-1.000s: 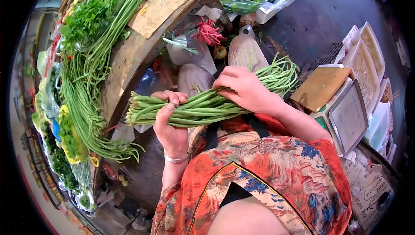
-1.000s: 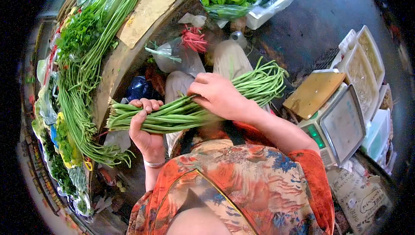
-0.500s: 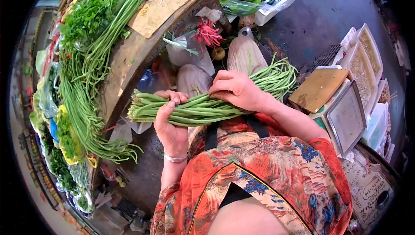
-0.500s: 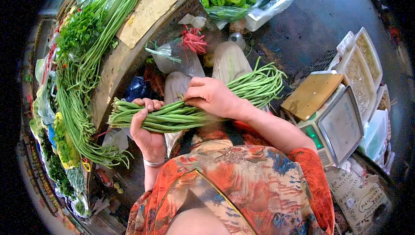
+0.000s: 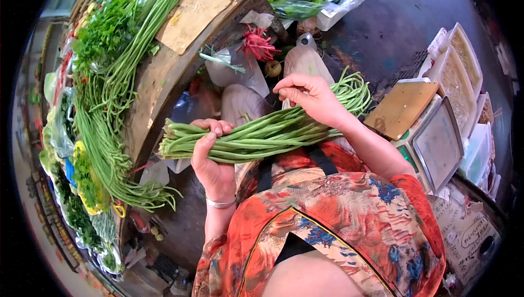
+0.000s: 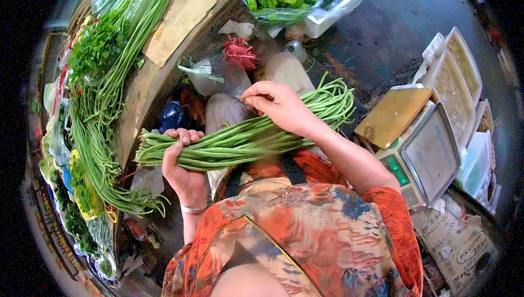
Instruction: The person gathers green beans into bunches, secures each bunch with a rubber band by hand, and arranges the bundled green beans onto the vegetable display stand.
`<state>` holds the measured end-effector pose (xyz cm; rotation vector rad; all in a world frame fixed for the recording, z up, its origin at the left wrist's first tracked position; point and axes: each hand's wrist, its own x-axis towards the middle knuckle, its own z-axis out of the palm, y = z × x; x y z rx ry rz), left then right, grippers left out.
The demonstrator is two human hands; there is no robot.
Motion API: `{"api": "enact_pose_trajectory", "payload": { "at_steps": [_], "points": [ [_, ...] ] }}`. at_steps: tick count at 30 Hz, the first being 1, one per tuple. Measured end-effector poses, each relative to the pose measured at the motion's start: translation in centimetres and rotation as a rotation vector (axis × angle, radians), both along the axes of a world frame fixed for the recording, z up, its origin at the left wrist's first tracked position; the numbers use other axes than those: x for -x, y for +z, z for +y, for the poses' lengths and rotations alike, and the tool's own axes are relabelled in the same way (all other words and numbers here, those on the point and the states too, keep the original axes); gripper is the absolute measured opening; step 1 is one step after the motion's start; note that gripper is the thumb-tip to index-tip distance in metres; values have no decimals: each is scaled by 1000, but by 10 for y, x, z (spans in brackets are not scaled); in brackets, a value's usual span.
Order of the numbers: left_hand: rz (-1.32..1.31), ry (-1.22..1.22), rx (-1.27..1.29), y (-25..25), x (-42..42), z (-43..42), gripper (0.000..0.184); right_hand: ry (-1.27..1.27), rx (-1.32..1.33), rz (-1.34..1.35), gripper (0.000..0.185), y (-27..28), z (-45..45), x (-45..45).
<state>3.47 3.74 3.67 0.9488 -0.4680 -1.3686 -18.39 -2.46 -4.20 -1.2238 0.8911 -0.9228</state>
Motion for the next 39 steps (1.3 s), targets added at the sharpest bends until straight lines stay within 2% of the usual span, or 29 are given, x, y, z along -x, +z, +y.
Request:
{"api": "enact_pose_trajectory", "payload": {
  "at_steps": [2,5,9,11,13,15,17,18,21,23,26,28,29,30,31,33,34,35,37,38,39],
  "points": [
    [16,-10,22,-2,-1,0,19,-43,-128,-43,17,-3,-5,8],
    [50,-14,16,-3,-3,0,19,-113,-131,-144,18,-12,-14,21],
    [44,-9,11,-2,-2,0,23,-205,-133,-36,17,-16,-31,46],
    [34,-10,7,-3,-3,-1,23,-291,-6,175,13,-35,-42,63],
    [28,10,6,-2,-7,-3,23,-488,199,522,12,-41,-48,79],
    [-110,104,15,4,-22,-7,20,-587,349,609,13,-48,-53,104],
    [-2,159,41,1,-60,-8,17,-650,250,659,15,-48,-51,122],
    [17,168,39,2,-73,-8,17,-693,224,631,23,-53,-49,130],
    [28,187,12,1,-91,-4,17,-728,98,730,29,-62,-43,148],
    [24,142,-4,-2,-92,-2,17,-744,51,748,29,-76,-40,155],
    [34,144,11,-5,-92,-4,17,-907,15,766,21,-102,-39,164],
    [47,153,26,-5,-92,-3,19,-849,59,844,21,-123,-33,178],
    [46,154,25,-4,-92,-3,19,-793,102,920,26,-132,-31,184],
    [39,144,30,-3,-92,-3,19,-668,19,945,49,-127,-26,181],
    [32,134,34,-3,-92,-2,19,-668,17,945,49,-122,-20,176],
    [27,155,19,0,-88,-4,18,-677,-99,942,66,-111,-9,168],
    [20,179,5,0,-87,-4,18,-681,-102,827,53,-102,-2,166],
    [23,178,2,0,-87,-4,18,-681,-104,831,53,-101,3,168],
    [31,164,7,0,-88,-4,18,-521,-194,553,36,-104,12,174],
    [32,162,6,1,-87,-4,18,-579,-93,537,20,-106,17,172],
    [23,167,6,2,-85,-4,18,-581,-93,537,20,-105,21,172]
  ]
}}
